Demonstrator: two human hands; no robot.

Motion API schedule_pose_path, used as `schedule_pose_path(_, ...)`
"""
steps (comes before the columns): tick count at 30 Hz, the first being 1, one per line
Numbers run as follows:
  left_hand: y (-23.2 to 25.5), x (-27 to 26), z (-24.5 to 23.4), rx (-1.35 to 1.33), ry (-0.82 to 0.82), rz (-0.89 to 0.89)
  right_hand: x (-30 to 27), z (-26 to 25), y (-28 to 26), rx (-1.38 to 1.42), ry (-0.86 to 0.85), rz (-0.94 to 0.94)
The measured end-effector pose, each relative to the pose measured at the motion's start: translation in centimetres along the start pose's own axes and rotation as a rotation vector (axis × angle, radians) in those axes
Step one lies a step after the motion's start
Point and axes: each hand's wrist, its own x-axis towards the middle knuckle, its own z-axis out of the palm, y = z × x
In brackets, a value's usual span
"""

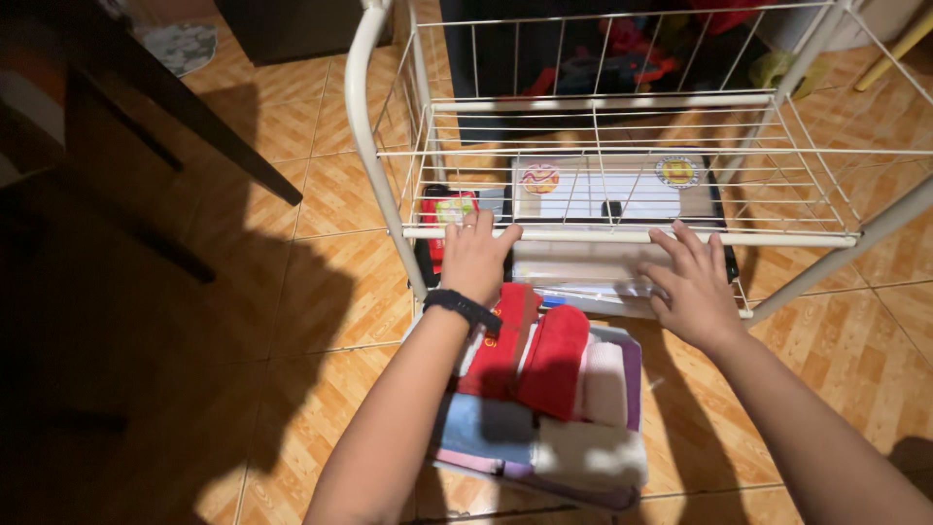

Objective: The person folds various colored towels and places them on a white wire rack. They handle red, white, blue, and purple towels, folding them into neat rectangles and stacking them on the rack's shelves.

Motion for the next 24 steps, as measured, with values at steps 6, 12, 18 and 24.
schedule_pose_path(6,0.4,-2.9,-1.2,-0.109,0.035,-0.040,-0.6,0.5,-1.7,-0.030,0.087,0.016)
schedule_pose_path(12,3.5,-6.5,-1.5,-0.231,0.094,0.034,-1.3,2.9,-6.7,0.123,0.027,0.118)
schedule_pose_path(18,6.1,-9.9,2.7,-0.638,-0.185,-0.180,-1.6,10.1,-11.1,0.659,-0.416,0.593)
schedule_pose_path(24,6.0,-9.7,6.9,-1.209,-0.143,-0.416,-0.4,7.2,-12.5,0.957,-0.374,0.557)
